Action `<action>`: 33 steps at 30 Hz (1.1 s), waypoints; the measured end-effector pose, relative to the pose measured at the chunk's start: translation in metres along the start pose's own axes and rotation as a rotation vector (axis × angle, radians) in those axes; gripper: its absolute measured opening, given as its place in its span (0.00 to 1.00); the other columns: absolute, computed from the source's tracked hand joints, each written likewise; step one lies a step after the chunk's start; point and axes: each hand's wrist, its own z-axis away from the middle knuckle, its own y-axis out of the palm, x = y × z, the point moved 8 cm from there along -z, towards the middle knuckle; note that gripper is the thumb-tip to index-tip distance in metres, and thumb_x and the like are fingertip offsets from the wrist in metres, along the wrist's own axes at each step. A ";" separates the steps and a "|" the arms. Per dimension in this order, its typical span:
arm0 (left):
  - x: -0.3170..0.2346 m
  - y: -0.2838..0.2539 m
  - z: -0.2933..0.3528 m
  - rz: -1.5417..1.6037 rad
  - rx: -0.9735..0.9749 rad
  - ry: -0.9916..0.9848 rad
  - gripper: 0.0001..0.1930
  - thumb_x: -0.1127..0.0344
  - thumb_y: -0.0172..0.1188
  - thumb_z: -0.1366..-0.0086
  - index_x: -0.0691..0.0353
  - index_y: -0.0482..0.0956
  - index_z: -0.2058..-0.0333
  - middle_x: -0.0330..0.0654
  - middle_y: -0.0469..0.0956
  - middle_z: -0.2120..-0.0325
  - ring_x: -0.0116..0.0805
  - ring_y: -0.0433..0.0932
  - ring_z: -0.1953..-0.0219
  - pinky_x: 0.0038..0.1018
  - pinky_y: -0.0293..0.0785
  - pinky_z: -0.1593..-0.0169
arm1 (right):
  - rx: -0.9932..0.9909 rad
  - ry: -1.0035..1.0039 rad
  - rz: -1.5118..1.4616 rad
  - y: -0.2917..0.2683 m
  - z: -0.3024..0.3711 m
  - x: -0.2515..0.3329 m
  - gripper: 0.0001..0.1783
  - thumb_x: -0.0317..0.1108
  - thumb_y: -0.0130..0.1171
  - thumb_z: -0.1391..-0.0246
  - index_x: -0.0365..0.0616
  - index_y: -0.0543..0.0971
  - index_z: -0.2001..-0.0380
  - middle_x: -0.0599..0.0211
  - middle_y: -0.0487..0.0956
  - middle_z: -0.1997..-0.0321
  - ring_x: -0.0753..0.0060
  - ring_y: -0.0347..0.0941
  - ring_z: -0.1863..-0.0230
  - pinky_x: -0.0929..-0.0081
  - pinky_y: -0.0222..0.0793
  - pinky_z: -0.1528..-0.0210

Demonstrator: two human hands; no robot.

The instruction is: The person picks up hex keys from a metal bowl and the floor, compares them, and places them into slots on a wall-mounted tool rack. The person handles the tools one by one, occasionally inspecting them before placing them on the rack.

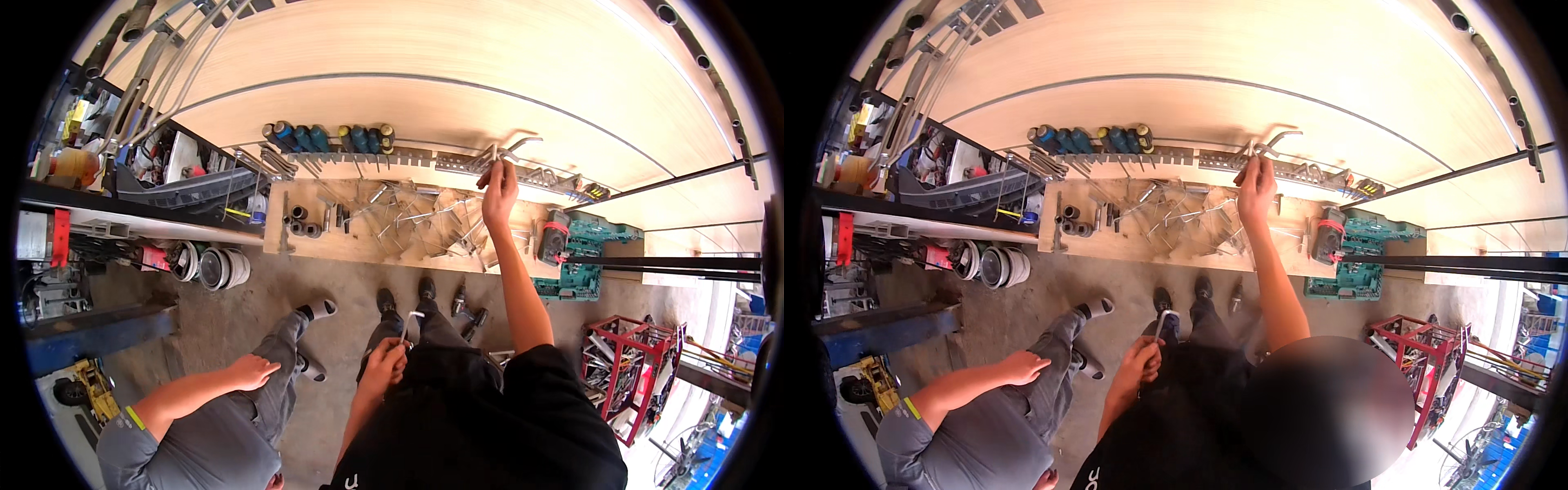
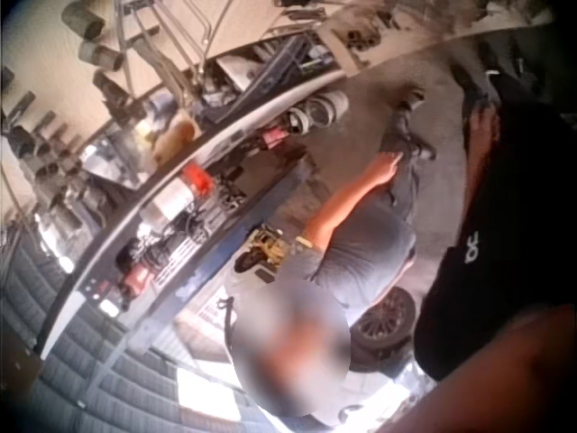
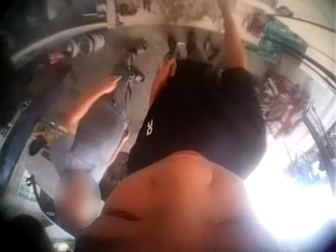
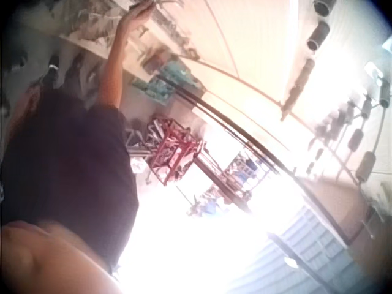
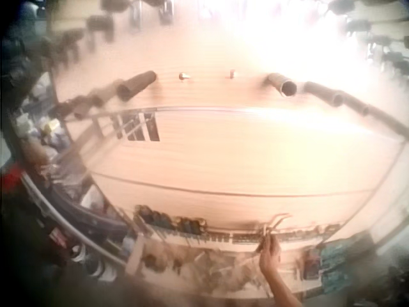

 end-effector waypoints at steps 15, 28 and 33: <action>-0.103 0.078 -0.044 0.112 0.172 0.332 0.14 0.57 0.50 0.31 0.64 0.69 0.60 0.39 0.71 0.74 0.16 0.54 0.87 0.16 0.51 0.83 | 0.259 0.287 -0.848 -0.069 0.105 0.136 0.10 0.38 0.45 0.38 0.47 0.64 0.72 0.76 0.57 0.79 0.78 0.54 0.79 0.72 0.57 0.70; -0.114 0.135 0.067 0.173 0.628 0.350 0.13 0.64 0.47 0.31 0.71 0.71 0.65 0.48 0.73 0.78 0.27 0.71 0.81 0.17 0.57 0.80 | 0.708 0.389 -1.195 -0.036 0.145 0.176 0.15 0.44 0.51 0.42 0.44 0.67 0.74 0.76 0.56 0.81 0.79 0.53 0.80 0.73 0.55 0.73; -0.126 0.126 0.077 0.013 0.531 0.428 0.14 0.63 0.43 0.32 0.70 0.70 0.66 0.50 0.72 0.77 0.26 0.65 0.83 0.21 0.61 0.78 | 0.751 0.379 -1.257 -0.031 0.150 0.185 0.14 0.43 0.50 0.43 0.43 0.68 0.73 0.75 0.57 0.81 0.78 0.55 0.79 0.72 0.56 0.73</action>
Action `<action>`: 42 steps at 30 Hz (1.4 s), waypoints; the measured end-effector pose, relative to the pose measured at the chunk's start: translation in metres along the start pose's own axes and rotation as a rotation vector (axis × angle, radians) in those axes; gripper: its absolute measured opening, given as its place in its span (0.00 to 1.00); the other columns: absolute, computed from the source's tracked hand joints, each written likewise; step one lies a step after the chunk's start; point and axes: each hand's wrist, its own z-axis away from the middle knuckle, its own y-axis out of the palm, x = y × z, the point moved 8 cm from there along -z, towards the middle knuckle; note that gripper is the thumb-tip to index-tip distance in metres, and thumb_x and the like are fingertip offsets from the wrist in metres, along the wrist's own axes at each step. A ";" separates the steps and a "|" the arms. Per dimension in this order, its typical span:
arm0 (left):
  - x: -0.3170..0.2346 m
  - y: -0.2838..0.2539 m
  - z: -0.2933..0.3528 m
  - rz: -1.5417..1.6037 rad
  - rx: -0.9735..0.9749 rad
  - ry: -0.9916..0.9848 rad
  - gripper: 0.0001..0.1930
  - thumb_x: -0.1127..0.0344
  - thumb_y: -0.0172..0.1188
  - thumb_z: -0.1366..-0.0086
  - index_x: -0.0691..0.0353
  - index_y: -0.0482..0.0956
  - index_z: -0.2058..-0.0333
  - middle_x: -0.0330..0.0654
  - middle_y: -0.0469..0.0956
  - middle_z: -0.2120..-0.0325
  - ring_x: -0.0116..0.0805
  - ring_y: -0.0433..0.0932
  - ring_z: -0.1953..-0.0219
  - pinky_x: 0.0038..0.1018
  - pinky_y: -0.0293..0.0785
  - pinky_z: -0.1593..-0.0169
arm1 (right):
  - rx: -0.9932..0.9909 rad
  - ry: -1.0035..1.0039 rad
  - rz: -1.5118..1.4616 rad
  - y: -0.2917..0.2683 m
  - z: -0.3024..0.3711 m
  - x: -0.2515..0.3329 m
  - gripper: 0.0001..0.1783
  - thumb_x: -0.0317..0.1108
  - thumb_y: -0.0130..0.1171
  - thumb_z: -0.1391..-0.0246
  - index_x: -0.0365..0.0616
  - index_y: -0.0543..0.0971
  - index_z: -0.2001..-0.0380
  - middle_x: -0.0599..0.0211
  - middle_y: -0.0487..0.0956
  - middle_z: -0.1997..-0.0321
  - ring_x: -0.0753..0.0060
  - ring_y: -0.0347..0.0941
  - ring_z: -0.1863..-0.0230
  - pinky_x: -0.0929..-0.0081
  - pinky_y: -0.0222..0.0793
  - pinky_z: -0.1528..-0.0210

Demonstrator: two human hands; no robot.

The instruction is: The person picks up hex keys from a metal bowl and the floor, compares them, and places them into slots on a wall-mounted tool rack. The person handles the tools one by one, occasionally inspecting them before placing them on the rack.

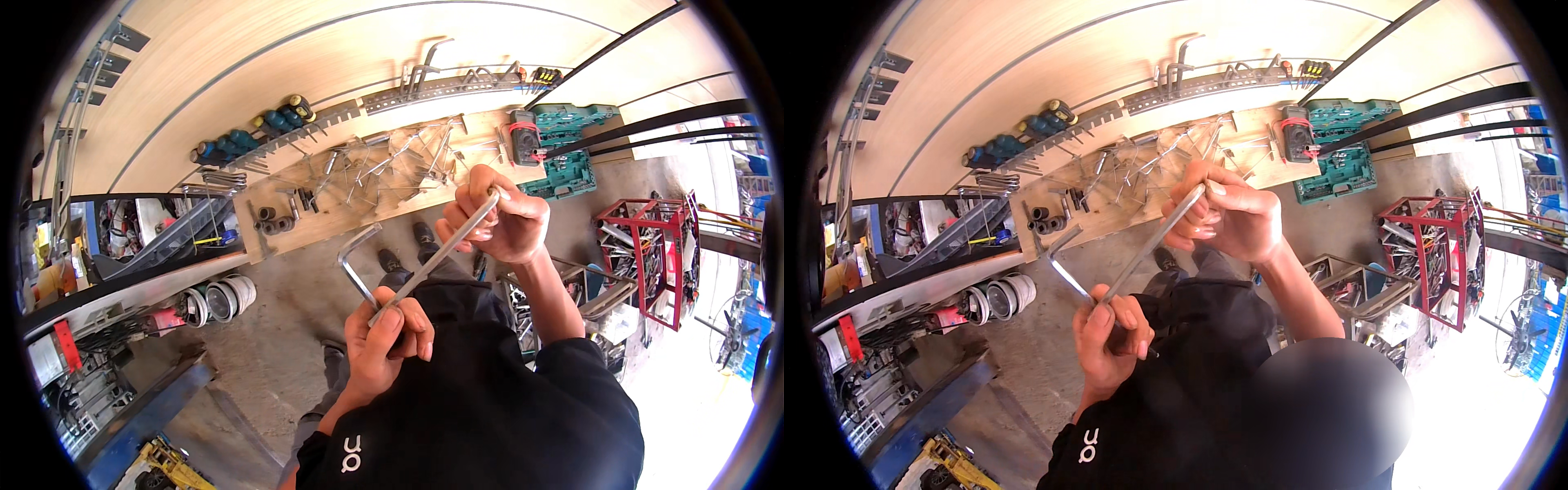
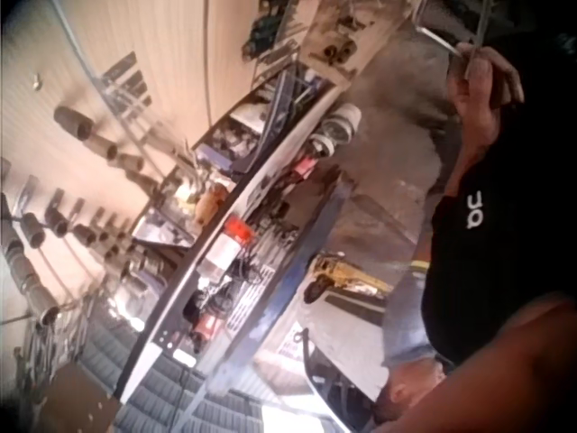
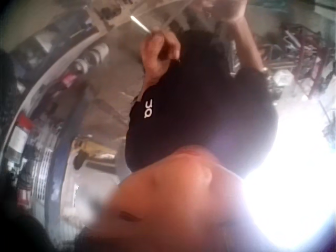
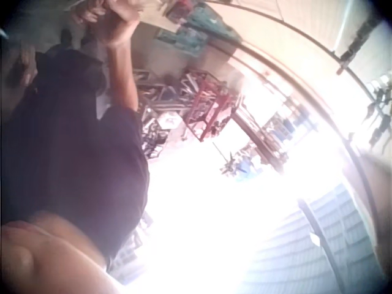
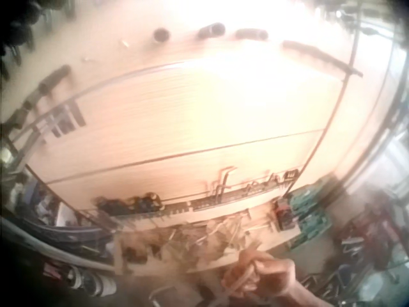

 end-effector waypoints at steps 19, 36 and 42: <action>-0.013 0.007 0.016 -0.409 -0.008 0.229 0.06 0.72 0.46 0.35 0.69 0.67 0.67 0.48 0.73 0.76 0.28 0.68 0.77 0.22 0.66 0.72 | -0.228 -0.023 0.509 0.038 0.006 0.018 0.21 0.42 0.45 0.36 0.30 0.66 0.55 0.73 0.58 0.80 0.82 0.54 0.83 0.81 0.53 0.81; -0.015 0.008 0.020 -0.389 -0.041 0.234 0.11 0.65 0.45 0.33 0.68 0.67 0.70 0.48 0.71 0.80 0.28 0.67 0.83 0.22 0.62 0.78 | -0.274 0.104 0.158 0.025 0.001 -0.007 0.25 0.56 0.48 0.41 0.42 0.64 0.72 0.79 0.55 0.85 0.87 0.49 0.89 0.85 0.46 0.91; -0.014 0.010 0.020 -0.419 -0.016 0.248 0.11 0.65 0.46 0.34 0.69 0.67 0.70 0.47 0.70 0.81 0.28 0.67 0.83 0.23 0.62 0.78 | -0.262 0.086 0.161 0.029 0.001 -0.003 0.24 0.55 0.48 0.40 0.42 0.64 0.72 0.79 0.54 0.86 0.88 0.48 0.90 0.86 0.44 0.91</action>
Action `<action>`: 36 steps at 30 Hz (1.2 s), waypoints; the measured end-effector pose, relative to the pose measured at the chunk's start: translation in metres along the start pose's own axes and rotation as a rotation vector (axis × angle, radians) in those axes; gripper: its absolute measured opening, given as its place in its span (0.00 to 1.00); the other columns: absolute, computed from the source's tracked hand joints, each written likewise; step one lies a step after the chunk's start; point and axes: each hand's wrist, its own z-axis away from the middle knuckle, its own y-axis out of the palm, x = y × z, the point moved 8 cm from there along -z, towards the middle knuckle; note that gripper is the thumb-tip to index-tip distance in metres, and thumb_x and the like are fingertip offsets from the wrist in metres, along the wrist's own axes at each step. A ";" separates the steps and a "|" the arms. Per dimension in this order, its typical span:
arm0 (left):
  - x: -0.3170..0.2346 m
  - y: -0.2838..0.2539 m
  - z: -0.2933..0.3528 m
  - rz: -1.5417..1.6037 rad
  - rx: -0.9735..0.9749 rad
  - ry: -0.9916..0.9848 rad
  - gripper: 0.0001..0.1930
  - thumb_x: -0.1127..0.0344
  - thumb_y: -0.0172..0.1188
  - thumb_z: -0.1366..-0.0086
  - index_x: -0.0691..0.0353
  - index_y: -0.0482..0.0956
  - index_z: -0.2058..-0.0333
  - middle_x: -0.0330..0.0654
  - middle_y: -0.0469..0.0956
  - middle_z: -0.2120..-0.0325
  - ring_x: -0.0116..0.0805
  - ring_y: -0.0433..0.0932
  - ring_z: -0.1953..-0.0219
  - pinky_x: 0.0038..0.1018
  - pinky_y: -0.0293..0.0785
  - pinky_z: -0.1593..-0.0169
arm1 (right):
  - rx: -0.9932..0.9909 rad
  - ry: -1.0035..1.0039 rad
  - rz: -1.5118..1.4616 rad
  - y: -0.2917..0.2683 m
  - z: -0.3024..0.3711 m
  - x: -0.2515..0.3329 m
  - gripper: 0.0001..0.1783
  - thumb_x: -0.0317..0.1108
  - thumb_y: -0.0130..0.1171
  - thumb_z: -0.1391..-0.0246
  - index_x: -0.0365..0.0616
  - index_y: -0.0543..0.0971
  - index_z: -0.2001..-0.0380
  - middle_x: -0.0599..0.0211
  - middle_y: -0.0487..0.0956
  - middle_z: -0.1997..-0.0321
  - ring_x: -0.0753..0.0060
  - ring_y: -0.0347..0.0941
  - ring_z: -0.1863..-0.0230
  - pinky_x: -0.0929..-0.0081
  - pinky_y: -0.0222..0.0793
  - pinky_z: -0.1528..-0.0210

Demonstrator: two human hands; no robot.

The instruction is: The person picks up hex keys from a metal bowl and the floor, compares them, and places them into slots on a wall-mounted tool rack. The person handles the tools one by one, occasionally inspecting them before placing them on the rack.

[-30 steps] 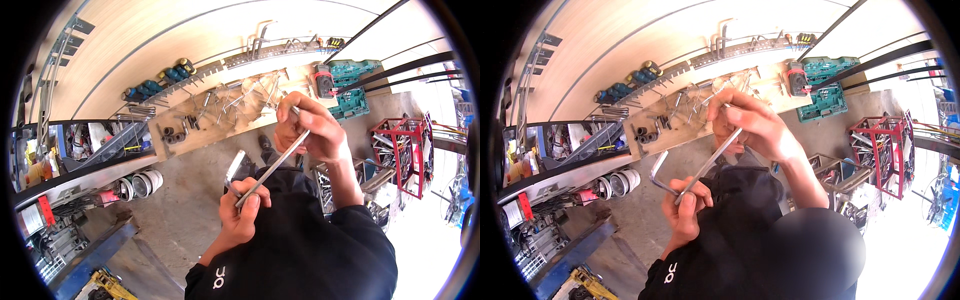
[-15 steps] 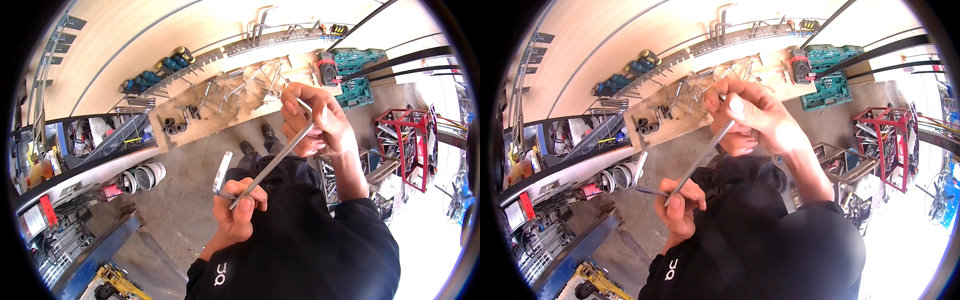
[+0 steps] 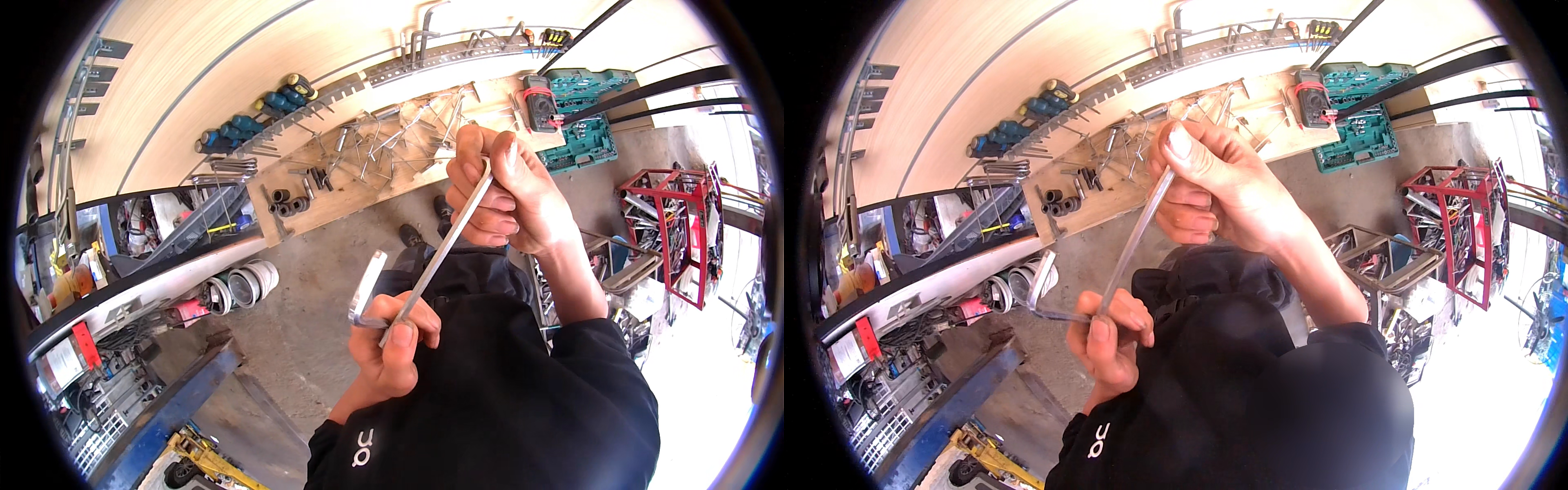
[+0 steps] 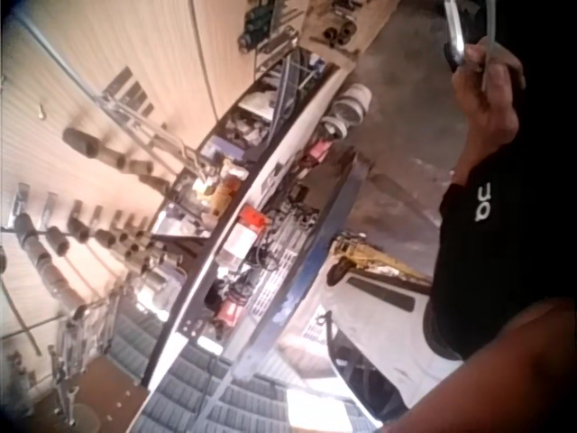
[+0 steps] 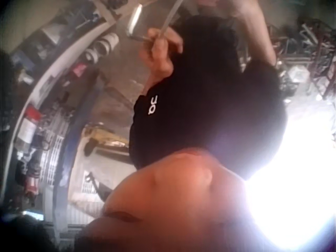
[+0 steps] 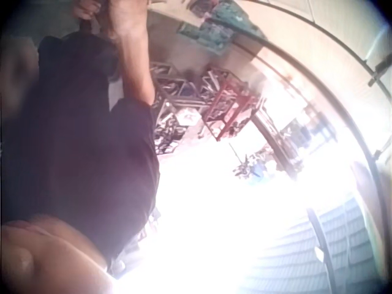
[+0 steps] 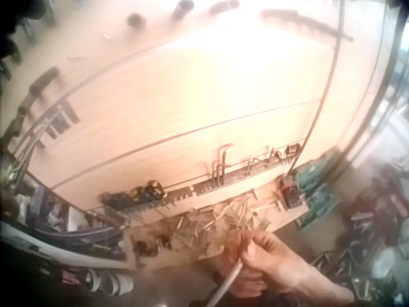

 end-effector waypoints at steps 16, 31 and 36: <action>0.020 0.030 0.004 -0.111 0.315 -0.120 0.10 0.73 0.66 0.44 0.67 0.76 0.65 0.34 0.72 0.83 0.17 0.64 0.84 0.17 0.58 0.80 | 0.186 0.350 0.109 0.050 -0.039 -0.023 0.28 0.55 0.57 0.44 0.55 0.59 0.87 0.86 0.50 0.87 0.89 0.48 0.88 0.85 0.39 0.86; -0.016 0.044 -0.006 -0.534 0.182 0.357 0.14 0.74 0.69 0.48 0.69 0.73 0.65 0.44 0.78 0.79 0.18 0.70 0.82 0.15 0.62 0.79 | 0.457 0.569 0.113 0.105 -0.049 -0.070 0.22 0.49 0.60 0.47 0.44 0.72 0.83 0.83 0.54 0.91 0.89 0.49 0.93 0.87 0.43 0.94; -0.016 0.045 -0.009 -0.534 0.184 0.332 0.14 0.74 0.68 0.47 0.69 0.73 0.65 0.44 0.79 0.79 0.19 0.72 0.81 0.15 0.63 0.78 | 0.500 0.567 0.198 0.108 -0.049 -0.068 0.20 0.48 0.58 0.46 0.41 0.76 0.79 0.82 0.58 0.90 0.87 0.51 0.91 0.85 0.45 0.90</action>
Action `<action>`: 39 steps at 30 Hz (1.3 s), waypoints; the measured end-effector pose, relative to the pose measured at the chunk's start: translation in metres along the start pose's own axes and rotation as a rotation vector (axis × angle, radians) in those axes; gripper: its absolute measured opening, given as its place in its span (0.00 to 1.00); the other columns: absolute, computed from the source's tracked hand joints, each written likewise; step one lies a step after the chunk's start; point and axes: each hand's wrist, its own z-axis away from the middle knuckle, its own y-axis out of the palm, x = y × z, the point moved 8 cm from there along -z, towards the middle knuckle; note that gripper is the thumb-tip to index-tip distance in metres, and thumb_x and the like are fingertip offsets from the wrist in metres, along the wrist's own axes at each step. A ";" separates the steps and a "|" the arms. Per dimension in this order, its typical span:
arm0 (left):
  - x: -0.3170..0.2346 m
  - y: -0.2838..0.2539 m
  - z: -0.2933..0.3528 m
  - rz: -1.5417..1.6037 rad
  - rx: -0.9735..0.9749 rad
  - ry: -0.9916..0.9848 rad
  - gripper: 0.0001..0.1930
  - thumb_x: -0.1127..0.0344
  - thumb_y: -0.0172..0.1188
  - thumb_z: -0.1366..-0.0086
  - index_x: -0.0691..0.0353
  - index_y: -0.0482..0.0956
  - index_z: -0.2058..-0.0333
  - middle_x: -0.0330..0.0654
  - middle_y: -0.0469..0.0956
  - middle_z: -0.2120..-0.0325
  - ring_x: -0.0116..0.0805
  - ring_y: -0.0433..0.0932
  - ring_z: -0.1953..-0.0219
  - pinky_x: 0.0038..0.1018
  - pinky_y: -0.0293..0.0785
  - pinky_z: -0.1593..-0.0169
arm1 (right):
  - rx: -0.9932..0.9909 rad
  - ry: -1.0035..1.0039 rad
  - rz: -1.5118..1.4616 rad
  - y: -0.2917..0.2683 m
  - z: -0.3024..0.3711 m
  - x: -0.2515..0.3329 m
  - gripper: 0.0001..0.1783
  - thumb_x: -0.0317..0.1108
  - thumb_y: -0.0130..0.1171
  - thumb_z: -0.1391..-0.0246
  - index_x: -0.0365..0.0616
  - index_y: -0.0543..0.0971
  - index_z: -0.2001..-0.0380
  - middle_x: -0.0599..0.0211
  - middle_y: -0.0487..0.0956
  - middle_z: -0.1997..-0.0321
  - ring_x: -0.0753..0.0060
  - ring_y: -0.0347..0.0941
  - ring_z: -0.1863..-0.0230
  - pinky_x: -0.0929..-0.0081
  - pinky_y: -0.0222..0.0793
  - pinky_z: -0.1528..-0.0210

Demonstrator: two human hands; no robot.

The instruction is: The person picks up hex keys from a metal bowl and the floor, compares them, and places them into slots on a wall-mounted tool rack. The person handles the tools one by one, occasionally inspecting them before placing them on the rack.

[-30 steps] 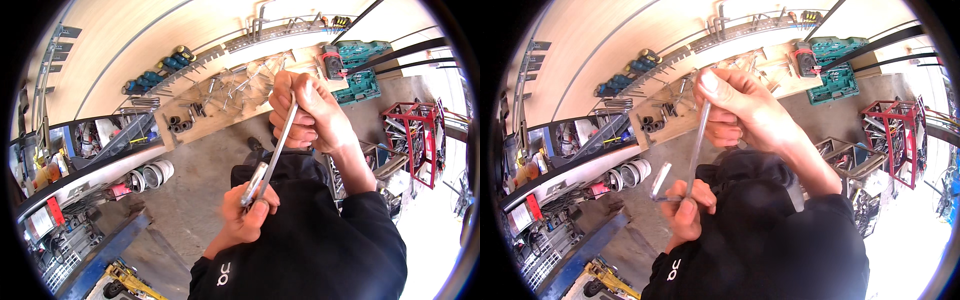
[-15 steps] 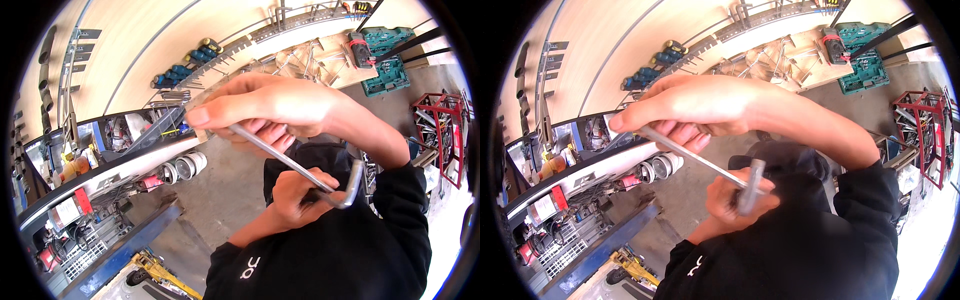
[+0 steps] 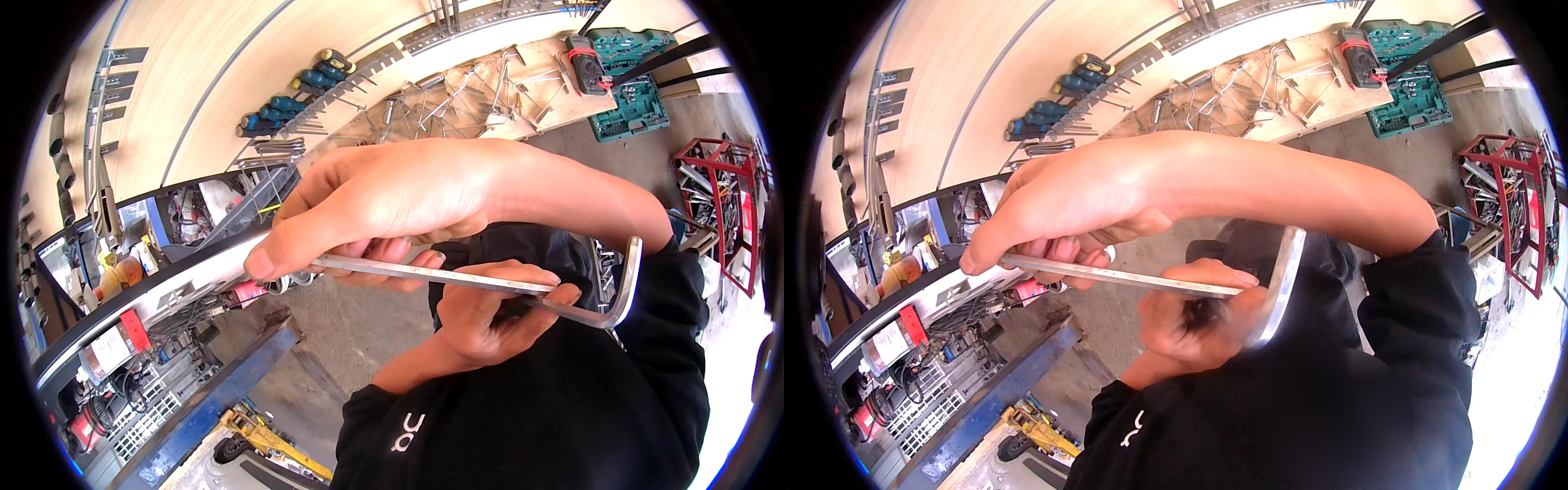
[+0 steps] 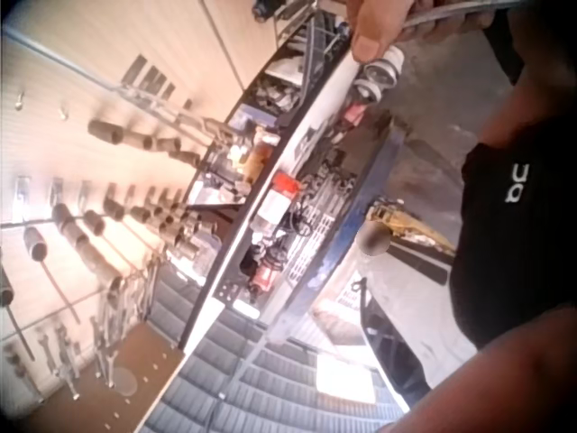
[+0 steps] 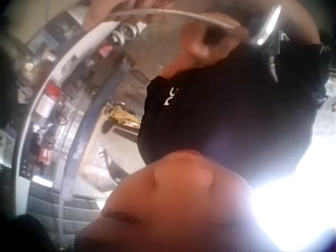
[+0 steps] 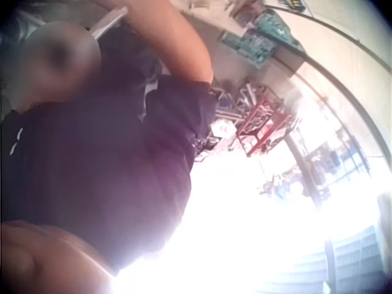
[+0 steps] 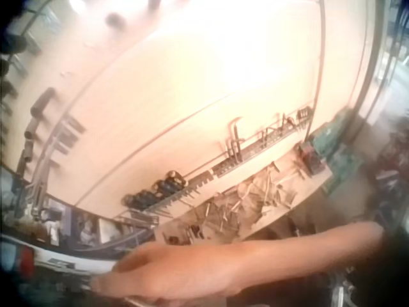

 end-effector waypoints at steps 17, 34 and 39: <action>0.008 0.000 -0.004 0.081 -0.108 0.020 0.16 0.79 0.70 0.53 0.68 0.75 0.65 0.38 0.72 0.86 0.25 0.69 0.88 0.19 0.58 0.85 | -0.020 -0.019 0.202 0.009 0.004 0.016 0.20 0.45 0.56 0.47 0.44 0.71 0.86 0.78 0.60 0.90 0.83 0.56 0.88 0.80 0.55 0.85; 0.001 -0.002 -0.004 -0.041 -0.017 0.078 0.14 0.79 0.67 0.50 0.71 0.73 0.65 0.44 0.77 0.79 0.27 0.73 0.82 0.19 0.65 0.78 | 0.010 -0.039 0.180 0.012 -0.001 0.016 0.18 0.44 0.57 0.49 0.42 0.73 0.83 0.77 0.61 0.90 0.81 0.58 0.89 0.80 0.53 0.86; 0.007 -0.003 -0.001 0.001 -0.076 0.044 0.13 0.78 0.67 0.49 0.70 0.74 0.66 0.42 0.76 0.80 0.25 0.71 0.83 0.18 0.63 0.80 | -0.020 -0.060 0.168 0.003 0.000 0.013 0.19 0.47 0.57 0.47 0.42 0.73 0.81 0.78 0.62 0.90 0.85 0.55 0.90 0.81 0.49 0.87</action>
